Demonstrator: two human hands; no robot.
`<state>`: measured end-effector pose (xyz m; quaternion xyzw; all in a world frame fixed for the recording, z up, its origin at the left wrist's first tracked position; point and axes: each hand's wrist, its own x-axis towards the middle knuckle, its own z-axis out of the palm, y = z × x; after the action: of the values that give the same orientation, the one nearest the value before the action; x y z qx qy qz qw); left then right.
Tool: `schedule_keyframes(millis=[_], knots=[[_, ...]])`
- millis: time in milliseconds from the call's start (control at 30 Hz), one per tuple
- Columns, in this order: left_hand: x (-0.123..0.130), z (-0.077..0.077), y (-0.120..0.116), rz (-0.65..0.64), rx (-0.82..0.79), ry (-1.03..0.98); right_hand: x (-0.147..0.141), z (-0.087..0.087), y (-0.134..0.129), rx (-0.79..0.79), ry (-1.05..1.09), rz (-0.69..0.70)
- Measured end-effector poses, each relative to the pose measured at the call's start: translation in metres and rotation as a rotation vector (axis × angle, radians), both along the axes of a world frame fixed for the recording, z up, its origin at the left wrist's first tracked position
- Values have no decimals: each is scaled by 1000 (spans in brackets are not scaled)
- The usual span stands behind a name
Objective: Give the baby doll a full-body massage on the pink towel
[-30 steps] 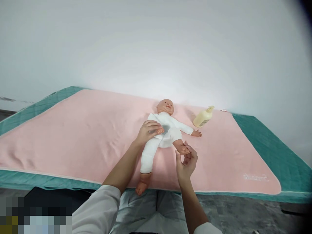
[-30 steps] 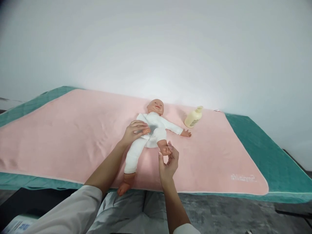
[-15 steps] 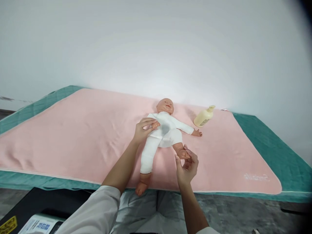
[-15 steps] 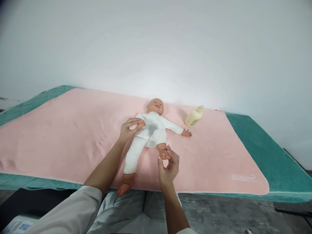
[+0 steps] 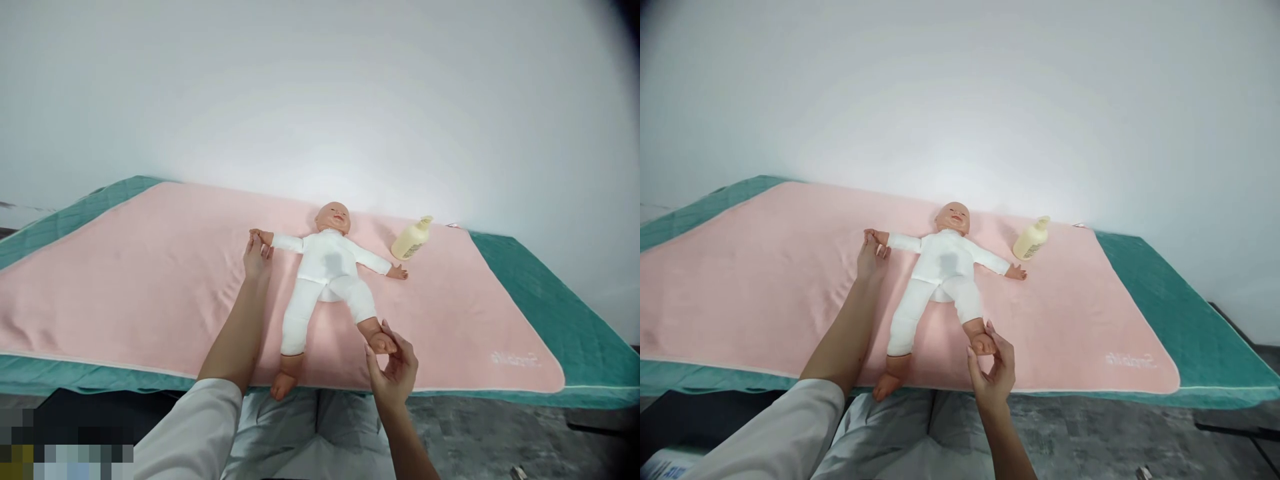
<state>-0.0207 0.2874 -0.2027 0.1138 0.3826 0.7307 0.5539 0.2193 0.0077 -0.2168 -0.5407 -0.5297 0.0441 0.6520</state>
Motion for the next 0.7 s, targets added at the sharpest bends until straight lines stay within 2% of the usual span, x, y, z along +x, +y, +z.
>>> schedule_keyframes(millis=[100,167,300,433,533,700], knots=[[-3,-6,8,56,-135,-75,2,-11,-15,-60,51,-28],[-3,-9,11,83,-170,-106,0,-21,-25,-68,70,-61],[-2,-10,11,90,-168,-95,-6,-48,-42,-124,80,-142],[-1,-9,7,71,-147,-50,-10,-72,-52,-207,8,-158],[-2,-9,8,69,-148,-55,-12,-81,-54,-251,-48,-162],[-3,-9,11,87,-186,-94,-15,-82,-51,-247,-97,-181]])
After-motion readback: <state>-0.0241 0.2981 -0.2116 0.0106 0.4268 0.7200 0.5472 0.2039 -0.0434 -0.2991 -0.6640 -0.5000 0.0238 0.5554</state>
